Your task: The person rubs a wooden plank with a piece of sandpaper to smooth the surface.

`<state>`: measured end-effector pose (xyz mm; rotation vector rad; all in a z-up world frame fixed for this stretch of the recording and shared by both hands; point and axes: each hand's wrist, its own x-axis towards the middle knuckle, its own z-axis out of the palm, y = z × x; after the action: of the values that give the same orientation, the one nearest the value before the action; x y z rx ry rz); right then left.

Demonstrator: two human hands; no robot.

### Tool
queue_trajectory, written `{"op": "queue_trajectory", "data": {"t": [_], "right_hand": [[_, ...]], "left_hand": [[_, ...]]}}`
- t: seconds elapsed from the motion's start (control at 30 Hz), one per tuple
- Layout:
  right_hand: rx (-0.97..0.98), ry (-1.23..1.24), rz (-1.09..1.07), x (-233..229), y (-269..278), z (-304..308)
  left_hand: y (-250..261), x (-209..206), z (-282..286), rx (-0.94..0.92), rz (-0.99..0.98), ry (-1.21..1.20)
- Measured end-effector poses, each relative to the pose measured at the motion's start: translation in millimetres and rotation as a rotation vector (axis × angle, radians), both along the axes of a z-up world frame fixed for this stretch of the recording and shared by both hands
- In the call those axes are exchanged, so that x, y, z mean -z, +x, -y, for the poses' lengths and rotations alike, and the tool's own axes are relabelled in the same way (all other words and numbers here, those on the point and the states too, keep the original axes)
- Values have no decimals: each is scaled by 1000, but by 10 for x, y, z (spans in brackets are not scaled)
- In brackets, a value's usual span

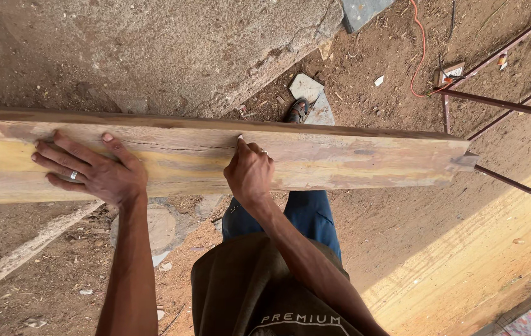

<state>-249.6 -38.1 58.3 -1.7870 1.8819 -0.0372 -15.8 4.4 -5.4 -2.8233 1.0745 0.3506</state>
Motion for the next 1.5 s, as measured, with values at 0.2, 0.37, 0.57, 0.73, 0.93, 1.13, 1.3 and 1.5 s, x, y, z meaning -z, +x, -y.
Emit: {"op": "queue_trajectory", "data": {"t": [0.2,0.37,0.57,0.73,0.93,1.13,1.3,1.5], "right_hand": [[34,118,253,-308,-257,48],[-63,-334,86,-469,-1391,-36],[-324,-411,-204,-23,-2009,-214],[-325,-256,-100,-44,-2240,-268],[-416,-360,-197,11,-2031,-415],[-417,-405,-157,13,-1791,-235],[-161,-261,61,-94,-2010,-233],[237,-271,-157,124,-2387,-72]], "left_hand": [[36,-51,-6,-23,-23,47],[58,21,-52,5,16,88],[69,81,-50,-42,28,141],[45,30,-22,-27,52,115],[11,-64,14,-31,-32,97],[-1,-148,50,-7,-10,71],[-11,-156,73,-58,-45,88],[19,-143,70,-51,-33,78]]}}
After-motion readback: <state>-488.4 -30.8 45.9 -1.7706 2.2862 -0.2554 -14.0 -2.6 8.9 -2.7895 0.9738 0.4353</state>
